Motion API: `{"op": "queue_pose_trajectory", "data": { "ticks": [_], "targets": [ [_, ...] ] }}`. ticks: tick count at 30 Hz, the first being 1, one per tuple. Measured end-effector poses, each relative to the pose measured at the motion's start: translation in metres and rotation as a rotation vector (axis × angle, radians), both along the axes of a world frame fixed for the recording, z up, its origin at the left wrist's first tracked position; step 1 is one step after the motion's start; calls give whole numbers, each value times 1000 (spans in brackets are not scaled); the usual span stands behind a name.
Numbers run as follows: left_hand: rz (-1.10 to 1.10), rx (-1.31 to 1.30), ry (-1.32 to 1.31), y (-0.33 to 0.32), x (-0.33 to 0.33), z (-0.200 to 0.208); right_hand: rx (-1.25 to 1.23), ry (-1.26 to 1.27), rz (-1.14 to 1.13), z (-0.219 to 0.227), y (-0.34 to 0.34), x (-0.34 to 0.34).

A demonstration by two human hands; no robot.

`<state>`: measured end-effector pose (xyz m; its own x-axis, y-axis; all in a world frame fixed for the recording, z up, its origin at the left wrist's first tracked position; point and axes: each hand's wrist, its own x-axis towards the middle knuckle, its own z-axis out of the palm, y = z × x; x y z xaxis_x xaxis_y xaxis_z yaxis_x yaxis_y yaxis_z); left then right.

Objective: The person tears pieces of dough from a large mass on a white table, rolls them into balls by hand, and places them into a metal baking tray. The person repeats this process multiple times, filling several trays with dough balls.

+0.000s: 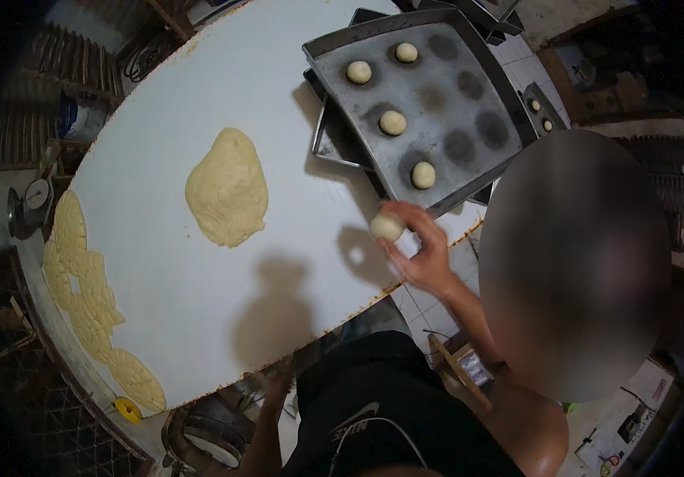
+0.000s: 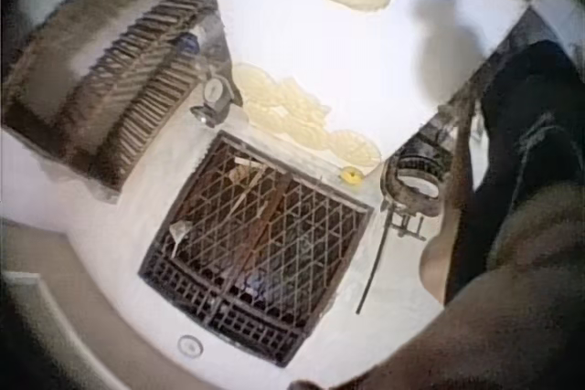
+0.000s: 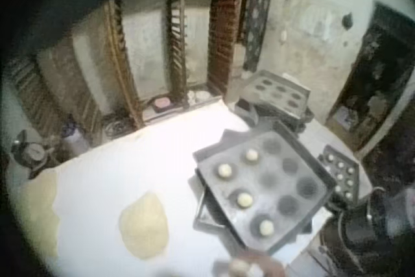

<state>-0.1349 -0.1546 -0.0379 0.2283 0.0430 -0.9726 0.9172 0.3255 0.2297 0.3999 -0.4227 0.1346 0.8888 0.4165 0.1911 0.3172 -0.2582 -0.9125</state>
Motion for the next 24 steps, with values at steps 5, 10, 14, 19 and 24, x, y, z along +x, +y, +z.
{"op": "queue_pose_trajectory", "data": {
  "ticks": [5, 10, 14, 19, 24],
  "targets": [
    [425, -112, 79, -75, -42, -59, -346, -338, -371, -15, -65, 226],
    [-60, 156, 24, -99, -3, -41, -531, -418, -378, -59, -96, 274],
    [277, 199, 165, -135, -13, -17, 9, -339, -428, 3, -33, 194],
    [615, 124, 1, -100, -47, -33, 31, -107, 313, -63, 34, -28],
    [449, 283, -162, 68, 48, 37, -389, 45, 759, -166, 47, -157]
  ]
}}
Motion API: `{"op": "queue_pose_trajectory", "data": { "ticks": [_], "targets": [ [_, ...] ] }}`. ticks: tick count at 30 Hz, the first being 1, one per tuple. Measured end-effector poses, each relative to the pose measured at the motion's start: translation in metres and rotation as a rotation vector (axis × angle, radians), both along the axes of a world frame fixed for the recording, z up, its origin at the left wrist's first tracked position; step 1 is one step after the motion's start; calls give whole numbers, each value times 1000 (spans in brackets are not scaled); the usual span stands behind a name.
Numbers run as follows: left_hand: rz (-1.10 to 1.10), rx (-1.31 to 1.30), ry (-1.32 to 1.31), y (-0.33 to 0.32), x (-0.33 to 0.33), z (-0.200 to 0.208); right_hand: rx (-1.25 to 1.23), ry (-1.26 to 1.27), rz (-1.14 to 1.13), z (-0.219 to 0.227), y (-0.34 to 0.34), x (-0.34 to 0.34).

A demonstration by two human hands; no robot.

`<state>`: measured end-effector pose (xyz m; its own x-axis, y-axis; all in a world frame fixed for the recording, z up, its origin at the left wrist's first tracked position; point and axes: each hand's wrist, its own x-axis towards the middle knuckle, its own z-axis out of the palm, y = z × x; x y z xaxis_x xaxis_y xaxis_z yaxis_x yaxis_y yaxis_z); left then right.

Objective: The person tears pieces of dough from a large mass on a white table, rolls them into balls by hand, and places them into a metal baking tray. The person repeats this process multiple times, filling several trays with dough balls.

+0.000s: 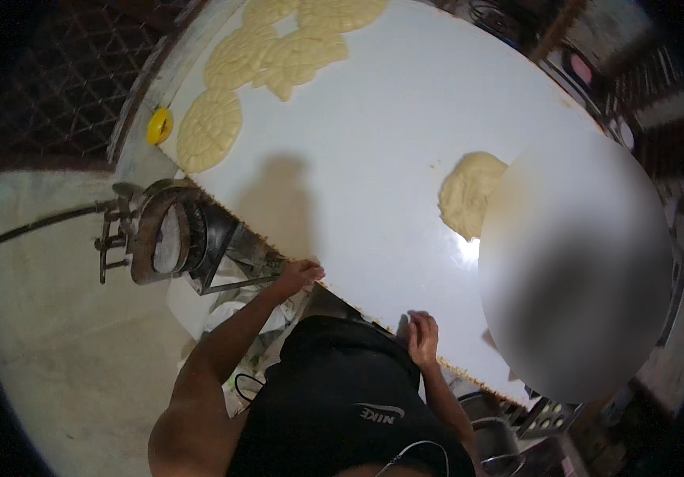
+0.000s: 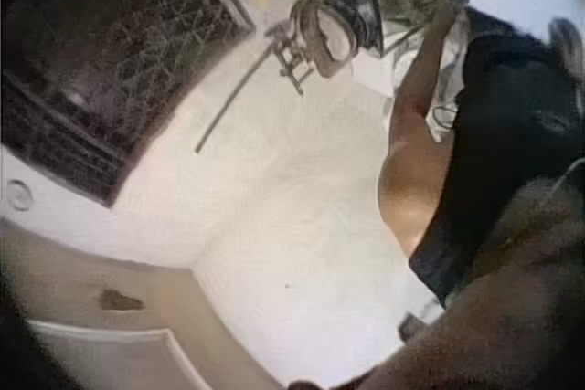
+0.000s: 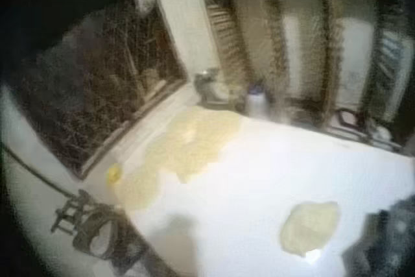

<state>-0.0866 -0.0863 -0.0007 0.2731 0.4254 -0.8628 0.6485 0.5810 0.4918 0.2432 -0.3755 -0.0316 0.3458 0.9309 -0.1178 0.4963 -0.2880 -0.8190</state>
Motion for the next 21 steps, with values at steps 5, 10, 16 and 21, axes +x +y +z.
{"op": "queue_pose_trajectory", "data": {
  "ticks": [5, 10, 16, 21],
  "targets": [
    [166, 529, -127, 109, -58, -55, -1, 12, -37, -41, 103, -45],
    [491, 855, -71, 268, -40, -118, -25, -76, -59, -48, 320, -78],
    [661, 595, 87, 492, -38, -113, 71, -141, 9, -64, 630, -185],
    [539, 284, 136, 567, -2, -72, -535, -197, -361, -33, 783, -255]
  ]
}}
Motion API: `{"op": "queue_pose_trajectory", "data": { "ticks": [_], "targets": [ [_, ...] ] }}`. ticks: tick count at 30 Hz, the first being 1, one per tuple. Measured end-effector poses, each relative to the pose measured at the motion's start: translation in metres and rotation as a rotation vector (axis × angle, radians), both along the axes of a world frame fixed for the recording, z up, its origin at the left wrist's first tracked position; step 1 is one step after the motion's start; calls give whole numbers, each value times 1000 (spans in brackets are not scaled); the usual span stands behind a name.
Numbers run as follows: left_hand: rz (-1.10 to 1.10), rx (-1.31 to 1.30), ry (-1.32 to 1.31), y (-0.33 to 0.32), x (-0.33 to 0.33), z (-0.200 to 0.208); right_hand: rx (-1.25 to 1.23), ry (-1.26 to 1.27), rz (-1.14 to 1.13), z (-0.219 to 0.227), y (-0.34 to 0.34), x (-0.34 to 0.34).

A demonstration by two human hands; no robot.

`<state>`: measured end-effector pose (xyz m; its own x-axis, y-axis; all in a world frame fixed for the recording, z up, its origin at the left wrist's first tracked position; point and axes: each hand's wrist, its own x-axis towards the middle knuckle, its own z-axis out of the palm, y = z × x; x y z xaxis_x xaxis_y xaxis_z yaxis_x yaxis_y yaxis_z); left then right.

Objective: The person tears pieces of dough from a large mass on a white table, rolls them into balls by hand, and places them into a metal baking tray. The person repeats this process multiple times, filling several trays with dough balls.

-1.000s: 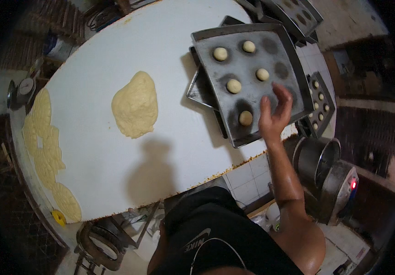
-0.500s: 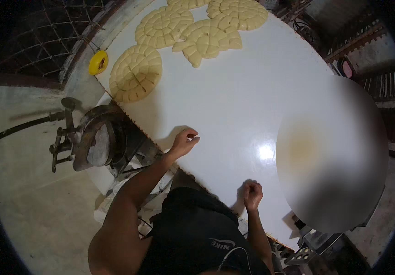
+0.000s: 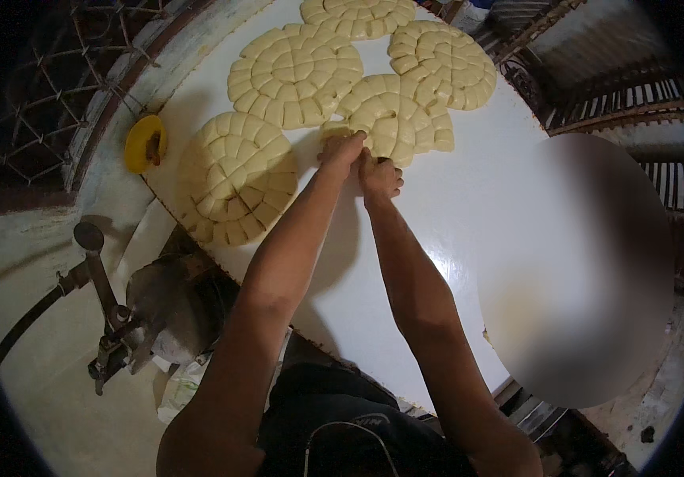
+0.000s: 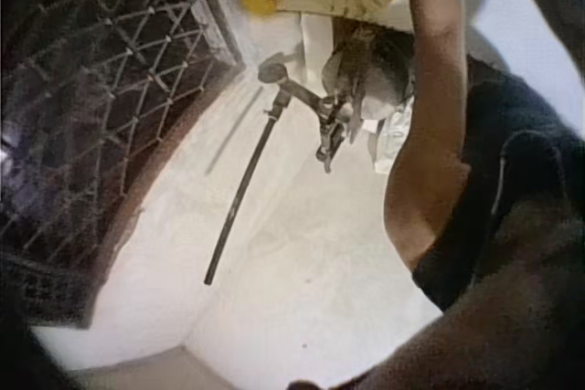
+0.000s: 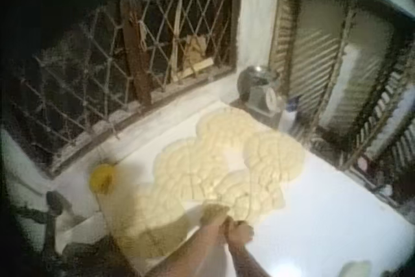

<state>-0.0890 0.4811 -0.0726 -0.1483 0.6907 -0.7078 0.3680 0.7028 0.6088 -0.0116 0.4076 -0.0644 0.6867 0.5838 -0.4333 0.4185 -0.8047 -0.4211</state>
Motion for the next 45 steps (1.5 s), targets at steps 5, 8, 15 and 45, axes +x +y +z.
{"op": "queue_pose_trajectory", "data": {
  "ticks": [5, 8, 15, 45],
  "targets": [
    [309, 150, -576, -2, -23, -23, 760, 878, -451, 1, -5, -6],
    [148, 126, -634, -80, -27, -42, 759, 959, -451, -45, -88, 35],
    [244, -73, -762, -372, -29, -20, 519, 870, -323, 4, -356, 69],
    [-954, 1126, 162, -503, 171, -31, 385, -699, -371, -7, -671, 243]
  ]
}}
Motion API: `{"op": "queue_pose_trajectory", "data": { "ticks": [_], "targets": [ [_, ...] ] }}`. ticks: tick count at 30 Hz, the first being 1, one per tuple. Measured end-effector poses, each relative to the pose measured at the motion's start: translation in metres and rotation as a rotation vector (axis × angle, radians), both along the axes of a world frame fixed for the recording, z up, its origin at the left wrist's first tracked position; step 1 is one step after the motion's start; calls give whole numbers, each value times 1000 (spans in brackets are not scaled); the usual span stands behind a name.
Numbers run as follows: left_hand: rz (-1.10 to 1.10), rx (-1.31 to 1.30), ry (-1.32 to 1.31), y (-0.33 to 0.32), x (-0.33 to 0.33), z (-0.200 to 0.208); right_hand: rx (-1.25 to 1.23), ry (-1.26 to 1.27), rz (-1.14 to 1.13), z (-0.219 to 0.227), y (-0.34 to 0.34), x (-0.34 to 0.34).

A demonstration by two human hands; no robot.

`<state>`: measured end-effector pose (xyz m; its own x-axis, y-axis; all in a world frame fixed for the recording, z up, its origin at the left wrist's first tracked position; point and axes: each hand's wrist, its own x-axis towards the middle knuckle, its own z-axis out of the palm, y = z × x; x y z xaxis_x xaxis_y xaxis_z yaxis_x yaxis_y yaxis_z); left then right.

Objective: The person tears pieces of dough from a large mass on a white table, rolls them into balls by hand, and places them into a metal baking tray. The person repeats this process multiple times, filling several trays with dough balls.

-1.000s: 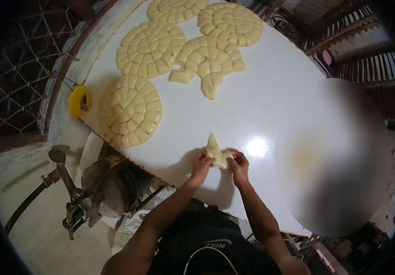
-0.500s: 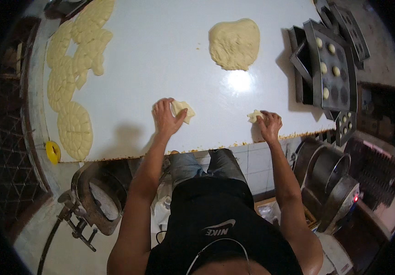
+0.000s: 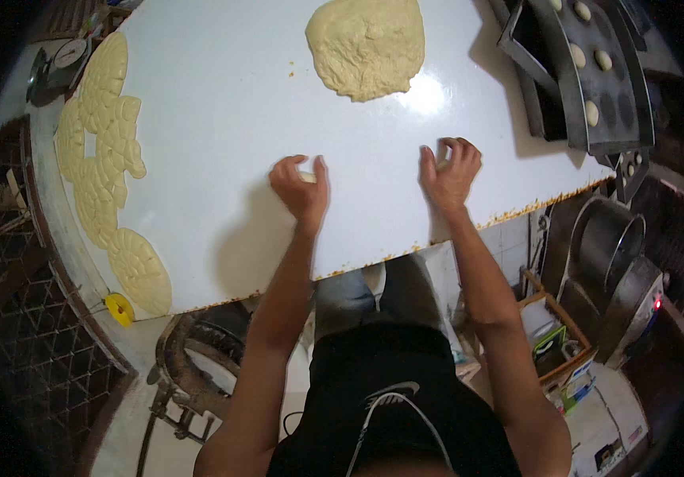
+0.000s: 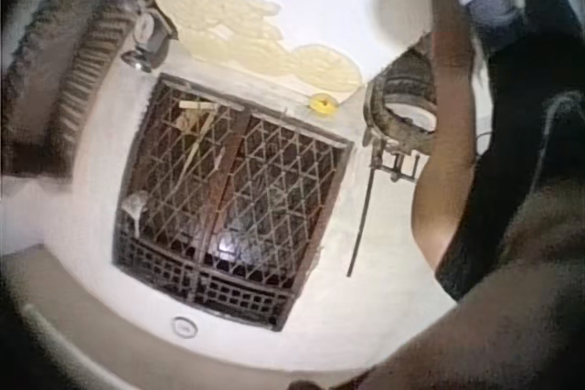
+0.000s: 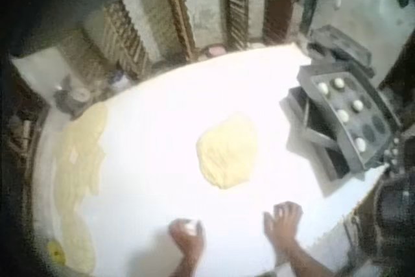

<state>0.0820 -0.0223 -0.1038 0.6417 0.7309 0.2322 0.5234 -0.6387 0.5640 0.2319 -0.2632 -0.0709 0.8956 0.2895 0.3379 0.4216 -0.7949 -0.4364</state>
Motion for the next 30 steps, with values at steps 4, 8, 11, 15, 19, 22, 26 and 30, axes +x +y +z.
{"op": "queue_pose_trajectory", "data": {
  "ticks": [4, 8, 11, 15, 19, 22, 26, 30],
  "targets": [
    [-583, -153, -74, 2, -79, -17, 150, 142, 328, -25, -47, -76],
    [-227, 90, -47, 61, 19, 3, -64, 17, -86, -20, -29, 1],
    [-437, -46, -46, 23, 6, -8, 72, 62, -106, -25, 14, -30],
    [-670, -67, -68, 107, -26, -14, 49, 186, 55, -41, -67, -47],
    [-376, -1, -107, 60, 50, 10, 48, 64, -211, -21, 19, 3],
    [-663, -155, -60, 63, -29, -15, 190, 117, 45, -30, -12, -55],
    [-358, -12, -43, 86, 22, 2, -89, 54, -178, -24, -21, 16],
    [-439, -106, -84, 16, -23, 4, 193, 102, -10, -21, 7, -42]
  ]
}}
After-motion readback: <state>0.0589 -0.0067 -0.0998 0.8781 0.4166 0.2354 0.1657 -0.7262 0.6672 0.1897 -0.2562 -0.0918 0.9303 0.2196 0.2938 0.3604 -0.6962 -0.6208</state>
